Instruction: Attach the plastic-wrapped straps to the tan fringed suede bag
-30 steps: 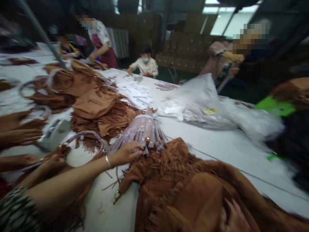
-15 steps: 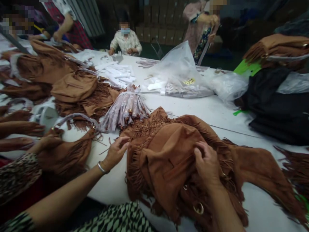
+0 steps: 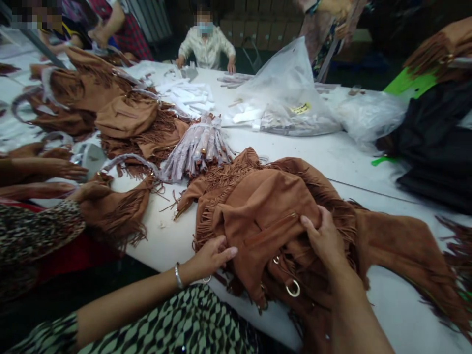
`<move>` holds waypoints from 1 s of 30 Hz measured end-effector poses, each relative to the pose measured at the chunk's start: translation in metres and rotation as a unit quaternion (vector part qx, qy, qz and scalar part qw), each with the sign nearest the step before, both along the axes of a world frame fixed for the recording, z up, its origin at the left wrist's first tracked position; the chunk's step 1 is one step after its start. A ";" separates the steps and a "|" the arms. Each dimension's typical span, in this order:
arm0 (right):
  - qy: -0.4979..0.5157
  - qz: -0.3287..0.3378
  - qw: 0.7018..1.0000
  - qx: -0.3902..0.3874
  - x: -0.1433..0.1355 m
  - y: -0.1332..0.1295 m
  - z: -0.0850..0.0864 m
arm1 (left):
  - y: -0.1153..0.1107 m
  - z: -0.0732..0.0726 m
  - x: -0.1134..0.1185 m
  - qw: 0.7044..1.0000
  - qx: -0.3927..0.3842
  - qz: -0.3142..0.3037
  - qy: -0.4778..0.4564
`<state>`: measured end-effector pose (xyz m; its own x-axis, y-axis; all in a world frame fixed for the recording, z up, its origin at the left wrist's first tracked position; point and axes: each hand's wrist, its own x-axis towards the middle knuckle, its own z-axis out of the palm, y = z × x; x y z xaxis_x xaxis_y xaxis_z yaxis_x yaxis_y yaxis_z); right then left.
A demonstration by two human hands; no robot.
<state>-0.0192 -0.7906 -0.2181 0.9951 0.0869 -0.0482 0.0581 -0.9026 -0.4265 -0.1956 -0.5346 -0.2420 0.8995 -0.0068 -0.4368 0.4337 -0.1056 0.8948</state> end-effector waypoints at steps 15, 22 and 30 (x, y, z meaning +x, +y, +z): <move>0.098 -0.258 0.841 0.465 -0.119 -0.001 0.030 | 0.000 0.052 -0.003 0.930 -0.342 0.129 -0.037; 0.266 -0.231 0.560 0.750 -0.114 0.030 0.018 | -0.007 0.082 -0.024 0.964 -0.254 0.044 -0.067; 0.033 -0.234 0.647 0.725 -0.059 0.070 0.072 | 0.016 0.108 -0.061 0.971 -0.227 -0.013 -0.073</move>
